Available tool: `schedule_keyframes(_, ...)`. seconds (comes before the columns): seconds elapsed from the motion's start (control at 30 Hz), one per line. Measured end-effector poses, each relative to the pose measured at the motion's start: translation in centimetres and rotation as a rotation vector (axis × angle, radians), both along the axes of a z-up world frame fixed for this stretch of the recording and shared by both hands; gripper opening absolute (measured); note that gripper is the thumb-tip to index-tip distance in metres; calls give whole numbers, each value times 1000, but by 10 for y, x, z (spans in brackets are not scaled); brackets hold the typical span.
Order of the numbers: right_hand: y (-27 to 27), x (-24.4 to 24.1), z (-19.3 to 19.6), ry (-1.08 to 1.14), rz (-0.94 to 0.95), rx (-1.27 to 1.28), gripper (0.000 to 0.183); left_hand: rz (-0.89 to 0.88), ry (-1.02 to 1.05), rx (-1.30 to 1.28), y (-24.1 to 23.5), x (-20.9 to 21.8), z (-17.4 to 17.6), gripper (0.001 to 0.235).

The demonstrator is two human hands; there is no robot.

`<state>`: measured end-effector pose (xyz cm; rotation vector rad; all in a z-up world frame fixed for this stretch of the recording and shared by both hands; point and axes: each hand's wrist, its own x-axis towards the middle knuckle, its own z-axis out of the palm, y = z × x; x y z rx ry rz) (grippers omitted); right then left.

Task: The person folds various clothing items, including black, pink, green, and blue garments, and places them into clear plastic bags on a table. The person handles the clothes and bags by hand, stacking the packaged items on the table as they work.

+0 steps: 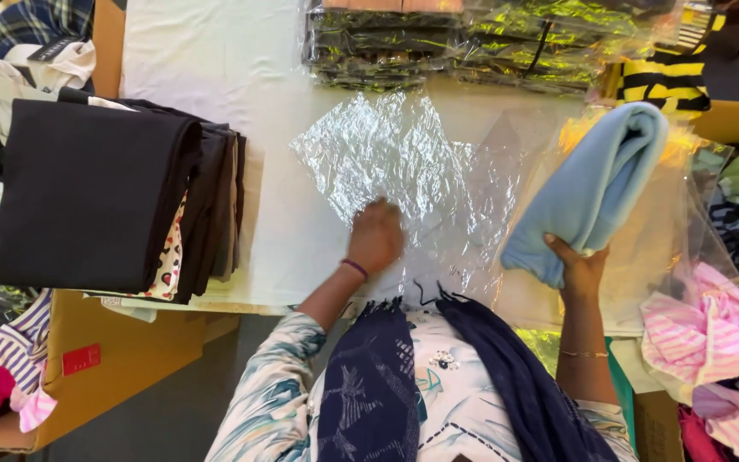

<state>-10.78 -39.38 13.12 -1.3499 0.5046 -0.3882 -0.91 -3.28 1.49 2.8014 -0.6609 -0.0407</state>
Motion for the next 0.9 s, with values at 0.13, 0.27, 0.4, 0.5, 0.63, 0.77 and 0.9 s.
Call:
schedule_keyframes(0.13,5,-19,20,-37,51,-232,81,-143,306,-151,-34,-19,44,66)
schedule_keyframes(0.27,5,-40,24,24,102,-474,76,-112,310,-401,-38,-13,-5,21)
schedule_keyframes(0.4,2,-65,25,84,189,-511,77,78,381,-527,-41,3,12,30)
schedule_keyframes(0.5,0,-81,25,148,266,-652,82,132,507,-535,-47,9,14,35)
schedule_keyframes(0.63,29,-95,44,162,409,-1000,84,129,539,-593,-52,11,-4,27)
schedule_keyframes(0.77,68,-94,65,285,667,-1133,80,37,376,-648,-56,12,10,20)
schedule_keyframes(0.9,80,-97,64,418,795,-1142,72,-99,199,-679,-53,16,22,19)
